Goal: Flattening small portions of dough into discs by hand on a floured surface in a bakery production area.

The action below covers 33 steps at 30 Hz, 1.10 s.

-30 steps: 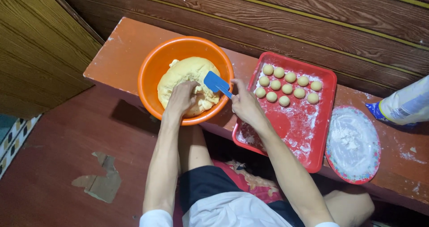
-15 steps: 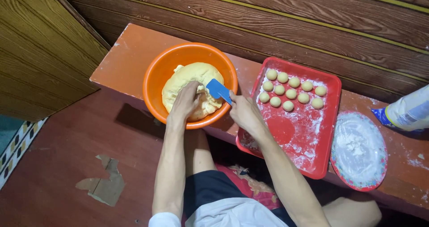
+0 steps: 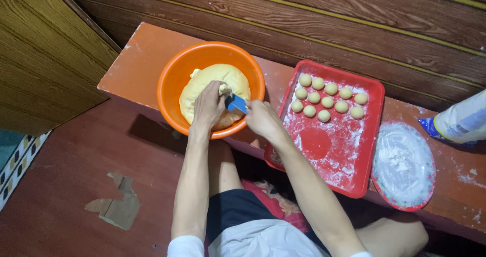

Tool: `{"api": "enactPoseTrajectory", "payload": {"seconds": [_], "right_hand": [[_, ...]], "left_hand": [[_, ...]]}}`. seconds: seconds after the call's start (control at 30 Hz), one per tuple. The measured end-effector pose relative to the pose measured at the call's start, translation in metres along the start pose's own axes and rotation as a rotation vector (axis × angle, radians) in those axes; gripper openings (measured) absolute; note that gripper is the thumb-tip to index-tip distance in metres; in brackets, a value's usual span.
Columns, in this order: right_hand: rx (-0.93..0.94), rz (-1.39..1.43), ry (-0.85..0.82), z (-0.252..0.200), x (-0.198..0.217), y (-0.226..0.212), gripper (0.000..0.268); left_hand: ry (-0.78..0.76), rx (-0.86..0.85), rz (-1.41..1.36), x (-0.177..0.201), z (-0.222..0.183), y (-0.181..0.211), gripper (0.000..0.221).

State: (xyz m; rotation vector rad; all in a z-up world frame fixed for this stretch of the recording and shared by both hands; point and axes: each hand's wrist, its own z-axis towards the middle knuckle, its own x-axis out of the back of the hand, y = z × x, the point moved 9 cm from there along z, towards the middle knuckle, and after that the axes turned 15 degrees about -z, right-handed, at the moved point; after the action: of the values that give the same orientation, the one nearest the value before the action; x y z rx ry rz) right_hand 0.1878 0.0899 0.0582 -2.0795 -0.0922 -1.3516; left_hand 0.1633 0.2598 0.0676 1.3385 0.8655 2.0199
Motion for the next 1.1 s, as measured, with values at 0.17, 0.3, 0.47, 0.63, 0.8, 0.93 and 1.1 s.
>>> {"api": "enactPoseTrajectory", "payload": {"seconds": [0.17,0.3,0.47,0.63,0.8,0.93,1.1], "right_hand": [[0.011,0.026,-0.083,0.018,-0.028,-0.023,0.035],[-0.007,-0.061,-0.104,-0.022,-0.020,-0.026,0.035],[-0.072,0.069,0.060,-0.056,0.046,-0.017,0.046],[-0.029,0.283,0.232,-0.021,0.043,-0.002,0.047],[0.036,-0.016,0.306,0.036,-0.006,0.026,0.033],[0.012,0.066,0.272,0.027,-0.003,0.028,0.031],[0.013,0.219,0.270,0.024,0.000,0.031,0.031]], "left_hand": [[0.129,-0.095,-0.156,0.015,-0.002,0.013,0.022],[0.175,-0.069,-0.328,0.025,-0.005,0.032,0.051],[0.262,0.012,-0.434,0.027,-0.002,-0.002,0.048],[0.436,-0.004,-0.422,0.036,-0.003,-0.025,0.048],[0.451,0.145,-0.382,0.032,-0.009,-0.034,0.016],[0.460,0.437,-0.856,0.022,-0.008,-0.051,0.010],[0.493,0.268,-0.439,0.043,-0.012,-0.047,0.080]]}}
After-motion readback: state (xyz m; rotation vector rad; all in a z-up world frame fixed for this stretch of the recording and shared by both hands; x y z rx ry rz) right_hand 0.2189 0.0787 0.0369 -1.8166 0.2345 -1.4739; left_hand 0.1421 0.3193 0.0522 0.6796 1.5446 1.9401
